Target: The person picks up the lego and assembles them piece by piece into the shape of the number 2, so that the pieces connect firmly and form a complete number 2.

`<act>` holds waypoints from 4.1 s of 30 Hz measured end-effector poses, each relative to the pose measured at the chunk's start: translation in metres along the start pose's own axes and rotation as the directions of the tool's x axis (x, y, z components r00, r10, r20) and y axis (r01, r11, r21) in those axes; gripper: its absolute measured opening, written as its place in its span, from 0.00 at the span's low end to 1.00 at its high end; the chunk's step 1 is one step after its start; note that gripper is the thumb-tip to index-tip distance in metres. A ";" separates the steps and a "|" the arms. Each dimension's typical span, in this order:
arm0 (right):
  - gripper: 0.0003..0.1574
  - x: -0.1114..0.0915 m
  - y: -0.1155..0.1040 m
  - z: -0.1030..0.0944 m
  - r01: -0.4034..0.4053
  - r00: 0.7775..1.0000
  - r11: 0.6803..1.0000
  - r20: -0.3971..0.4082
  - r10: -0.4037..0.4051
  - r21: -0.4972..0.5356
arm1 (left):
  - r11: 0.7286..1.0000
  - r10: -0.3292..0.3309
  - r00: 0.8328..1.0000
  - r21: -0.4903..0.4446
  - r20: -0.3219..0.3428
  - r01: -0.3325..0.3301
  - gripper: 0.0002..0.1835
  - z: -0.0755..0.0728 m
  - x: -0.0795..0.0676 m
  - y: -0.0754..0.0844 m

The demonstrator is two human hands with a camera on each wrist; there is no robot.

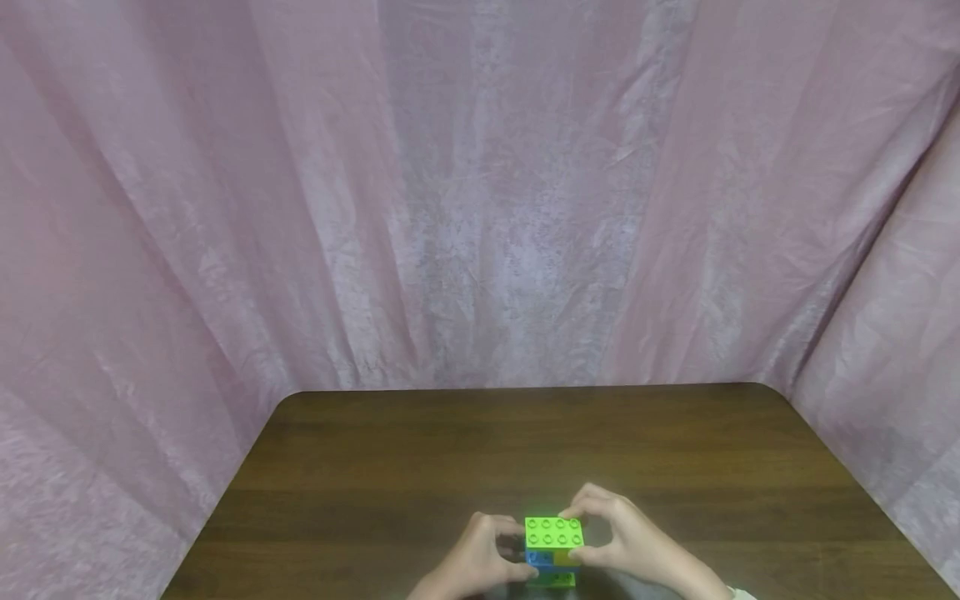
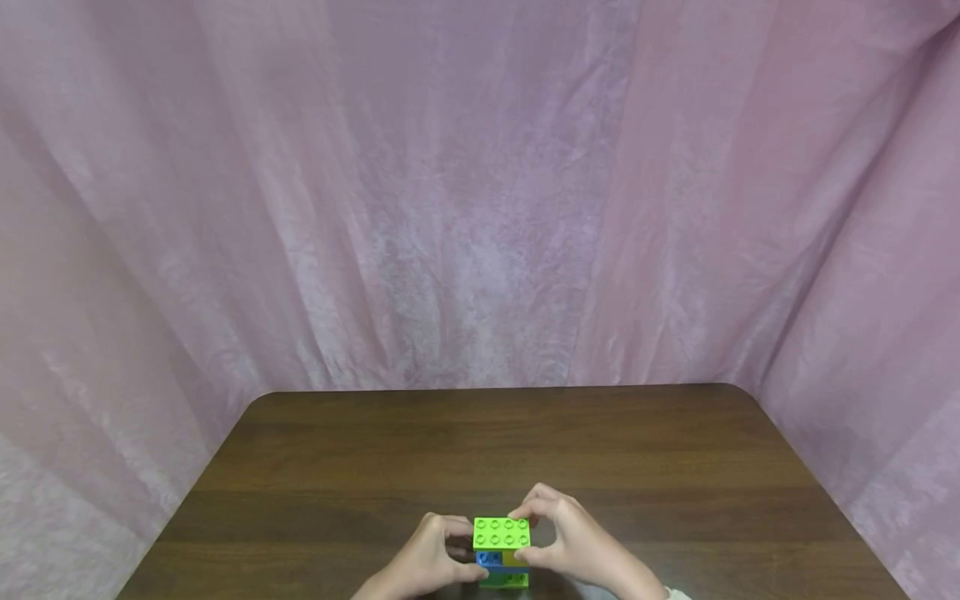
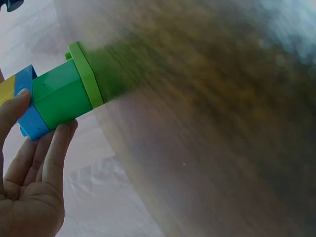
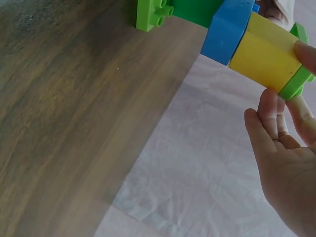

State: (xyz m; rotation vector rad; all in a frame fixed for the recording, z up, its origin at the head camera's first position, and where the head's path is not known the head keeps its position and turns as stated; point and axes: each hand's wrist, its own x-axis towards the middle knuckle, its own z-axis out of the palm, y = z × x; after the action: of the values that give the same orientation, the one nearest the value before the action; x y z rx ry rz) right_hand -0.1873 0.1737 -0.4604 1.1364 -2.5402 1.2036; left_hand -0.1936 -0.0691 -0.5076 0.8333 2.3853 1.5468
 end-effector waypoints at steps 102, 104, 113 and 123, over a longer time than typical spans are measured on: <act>0.23 0.058 -0.023 -0.026 -0.435 0.786 0.784 -0.238 0.571 0.444 | 0.848 0.461 0.877 0.359 -0.137 -0.390 0.48 -0.028 -0.001 0.040; 0.24 0.058 -0.022 -0.026 -0.428 0.801 0.792 -0.223 0.556 0.435 | 0.834 0.479 0.866 0.381 -0.142 -0.399 0.48 -0.029 0.000 0.039; 0.29 0.057 -0.023 -0.027 -0.352 0.880 0.858 -0.180 0.440 0.375 | 0.811 0.528 0.826 0.404 -0.197 -0.422 0.50 -0.030 0.002 0.038; 0.43 0.051 -0.019 -0.024 -0.217 0.953 0.934 -0.148 0.266 0.283 | 0.820 0.527 0.815 0.398 -0.243 -0.412 0.47 -0.033 0.005 0.037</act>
State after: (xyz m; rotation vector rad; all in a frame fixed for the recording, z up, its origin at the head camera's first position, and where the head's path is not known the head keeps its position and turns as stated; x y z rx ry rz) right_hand -0.2162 0.1532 -0.4120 0.7202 -2.4863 1.6635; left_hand -0.1991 -0.0811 -0.4599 1.4394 2.9094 1.5795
